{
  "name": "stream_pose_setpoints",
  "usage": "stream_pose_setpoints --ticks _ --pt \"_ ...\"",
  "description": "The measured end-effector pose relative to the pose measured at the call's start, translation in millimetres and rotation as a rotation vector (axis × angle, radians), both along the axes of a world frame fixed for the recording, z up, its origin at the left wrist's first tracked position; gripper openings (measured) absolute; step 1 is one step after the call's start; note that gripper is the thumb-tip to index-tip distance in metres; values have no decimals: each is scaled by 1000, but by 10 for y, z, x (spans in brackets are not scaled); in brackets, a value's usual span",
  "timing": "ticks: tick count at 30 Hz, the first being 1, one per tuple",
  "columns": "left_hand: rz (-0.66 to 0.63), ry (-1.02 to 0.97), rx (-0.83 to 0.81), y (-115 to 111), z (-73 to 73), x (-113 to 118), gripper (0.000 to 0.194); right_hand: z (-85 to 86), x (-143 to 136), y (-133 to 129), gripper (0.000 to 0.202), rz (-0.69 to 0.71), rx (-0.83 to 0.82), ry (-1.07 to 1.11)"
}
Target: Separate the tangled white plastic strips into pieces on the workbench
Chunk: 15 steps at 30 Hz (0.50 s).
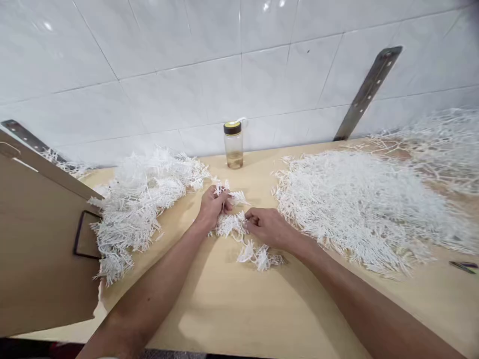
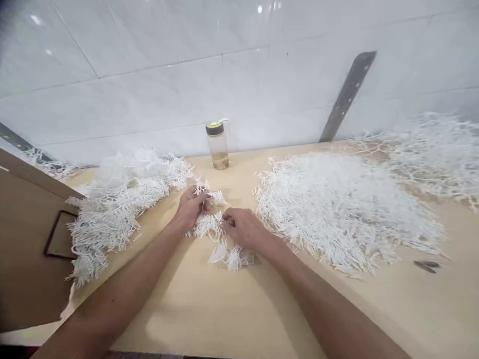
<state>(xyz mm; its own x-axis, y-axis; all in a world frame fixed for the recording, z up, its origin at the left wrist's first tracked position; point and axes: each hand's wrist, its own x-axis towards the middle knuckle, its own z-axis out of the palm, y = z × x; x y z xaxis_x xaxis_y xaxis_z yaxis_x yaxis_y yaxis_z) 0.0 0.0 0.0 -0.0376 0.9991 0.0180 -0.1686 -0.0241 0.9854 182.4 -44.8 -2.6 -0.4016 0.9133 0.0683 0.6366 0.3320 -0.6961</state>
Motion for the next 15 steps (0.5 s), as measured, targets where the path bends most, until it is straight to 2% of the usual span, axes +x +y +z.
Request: stream_pose_setpoints --ticks 5,11,13,15 --pt "-42 -65 -27 16 -4 -45 38 -21 72 57 15 -60 -100 189" --pt "-82 -54 -16 -5 16 -47 41 -1 79 47 14 -195 -363 396" --pt "-85 -32 -22 -21 29 -40 42 -4 67 45 20 -203 -362 453" --pt "-90 -6 -27 -36 40 -32 43 -19 58 53 26 -233 -294 499"
